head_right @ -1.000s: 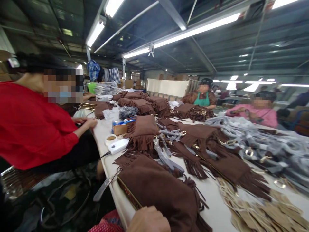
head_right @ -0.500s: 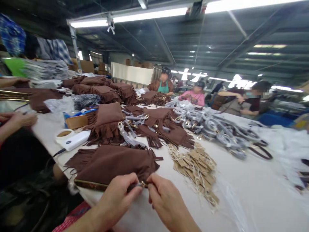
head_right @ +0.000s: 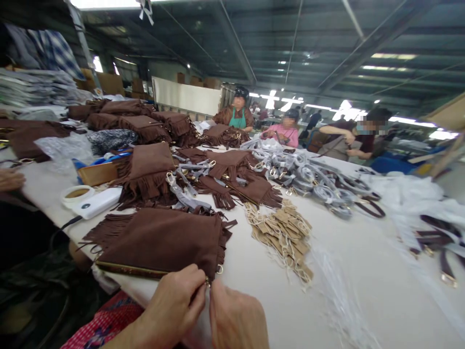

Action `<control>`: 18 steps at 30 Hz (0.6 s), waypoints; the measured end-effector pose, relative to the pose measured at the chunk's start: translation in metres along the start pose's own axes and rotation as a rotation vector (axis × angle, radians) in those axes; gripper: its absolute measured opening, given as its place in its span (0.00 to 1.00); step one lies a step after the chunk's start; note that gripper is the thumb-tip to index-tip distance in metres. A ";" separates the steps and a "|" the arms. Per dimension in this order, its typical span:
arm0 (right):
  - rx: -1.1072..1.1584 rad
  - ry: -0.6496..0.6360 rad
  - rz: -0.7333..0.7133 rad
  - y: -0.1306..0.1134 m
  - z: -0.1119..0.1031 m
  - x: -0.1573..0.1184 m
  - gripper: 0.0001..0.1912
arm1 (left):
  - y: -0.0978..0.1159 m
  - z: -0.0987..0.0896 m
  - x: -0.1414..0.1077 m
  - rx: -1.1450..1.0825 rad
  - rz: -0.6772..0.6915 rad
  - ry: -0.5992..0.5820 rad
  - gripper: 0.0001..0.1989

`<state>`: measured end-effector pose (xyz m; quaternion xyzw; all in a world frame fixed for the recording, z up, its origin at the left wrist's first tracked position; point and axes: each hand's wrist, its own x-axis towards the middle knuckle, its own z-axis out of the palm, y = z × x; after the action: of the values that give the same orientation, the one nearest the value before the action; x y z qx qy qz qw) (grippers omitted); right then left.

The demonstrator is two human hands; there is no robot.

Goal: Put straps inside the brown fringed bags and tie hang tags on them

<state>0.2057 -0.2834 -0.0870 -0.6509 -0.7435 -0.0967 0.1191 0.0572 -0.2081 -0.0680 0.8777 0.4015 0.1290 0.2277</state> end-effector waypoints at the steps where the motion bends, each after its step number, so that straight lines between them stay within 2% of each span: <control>1: -0.026 0.035 -0.042 -0.002 0.004 -0.001 0.09 | -0.002 -0.003 -0.001 0.051 0.004 0.008 0.10; 3: -0.011 0.067 -0.077 -0.005 0.012 0.000 0.09 | -0.003 -0.009 -0.002 0.112 0.005 0.012 0.10; 5: 0.083 0.046 -0.041 -0.005 0.017 0.003 0.11 | -0.002 -0.012 -0.004 0.097 -0.020 0.005 0.08; 7: 0.218 -0.028 0.042 -0.003 0.018 0.007 0.13 | 0.000 -0.013 -0.007 -0.019 -0.078 -0.007 0.09; 9: 0.322 -0.128 0.104 0.004 0.016 0.009 0.14 | 0.001 -0.011 -0.012 -0.166 -0.076 -0.026 0.13; 12: 0.385 -0.240 0.130 0.018 0.008 0.005 0.16 | -0.006 -0.008 -0.017 -0.226 0.098 0.045 0.13; 14: 0.453 -0.292 0.155 0.026 0.001 0.002 0.17 | -0.016 -0.004 -0.015 -0.152 0.240 0.139 0.07; 16: 0.553 -0.332 0.195 0.030 -0.006 0.001 0.17 | -0.028 0.001 -0.008 -0.033 0.421 0.197 0.12; 18: 0.689 -0.403 0.254 0.033 -0.009 0.004 0.17 | -0.037 0.006 0.003 0.086 0.575 0.200 0.13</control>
<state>0.2382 -0.2783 -0.0777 -0.6655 -0.6546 0.3024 0.1929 0.0377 -0.1861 -0.0922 0.9471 0.1624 0.2567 0.1037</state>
